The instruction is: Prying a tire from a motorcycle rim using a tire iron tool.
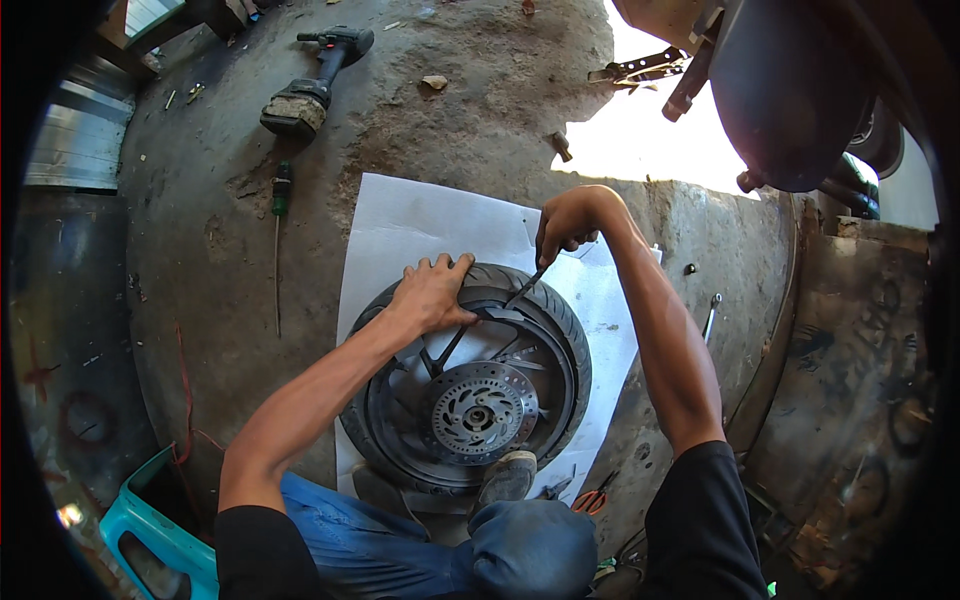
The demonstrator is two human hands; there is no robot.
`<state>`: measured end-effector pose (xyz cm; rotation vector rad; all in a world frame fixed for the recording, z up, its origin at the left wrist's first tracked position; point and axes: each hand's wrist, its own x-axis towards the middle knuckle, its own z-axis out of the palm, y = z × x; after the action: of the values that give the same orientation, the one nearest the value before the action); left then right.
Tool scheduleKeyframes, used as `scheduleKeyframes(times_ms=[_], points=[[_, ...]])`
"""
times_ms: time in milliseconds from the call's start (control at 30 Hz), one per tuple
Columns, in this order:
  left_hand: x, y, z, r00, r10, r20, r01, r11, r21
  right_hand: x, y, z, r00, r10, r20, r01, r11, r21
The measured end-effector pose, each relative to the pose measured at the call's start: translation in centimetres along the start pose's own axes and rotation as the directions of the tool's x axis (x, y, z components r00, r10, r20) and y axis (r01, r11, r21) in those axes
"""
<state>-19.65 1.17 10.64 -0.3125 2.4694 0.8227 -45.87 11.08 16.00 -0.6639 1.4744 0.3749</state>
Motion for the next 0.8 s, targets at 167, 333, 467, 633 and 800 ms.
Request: scheduleKeyframes(times_ms=[167,333,467,633,800], points=[[0.2,0.5,-0.2,1.0,-0.003,0.014,0.002,1.0,0.001,0.3,0.6,-0.3,1.0,0.02,0.015,-0.02,1.0,-0.007],[-0.2,0.5,-0.4,0.999,-0.026,0.021,0.026,1.0,0.003,0.3,1.1,0.6,1.0,-0.006,-0.014,0.006,1.0,0.015],[-0.2,0.5,-0.5,0.999,-0.044,0.022,0.045,0.999,-0.009,0.9,1.0,1.0,0.998,-0.012,-0.056,0.014,0.999,0.032],[0.0,0.9,-0.3,1.0,-0.021,0.01,0.021,1.0,-0.007,0.7,1.3,1.7,0.997,-0.033,-0.066,0.036,0.999,0.041],[0.4,1.1,-0.4,1.0,-0.001,-0.003,0.001,1.0,-0.009,-0.3,-0.7,5.6,0.947,-0.074,-0.313,0.018,0.984,-0.177]])
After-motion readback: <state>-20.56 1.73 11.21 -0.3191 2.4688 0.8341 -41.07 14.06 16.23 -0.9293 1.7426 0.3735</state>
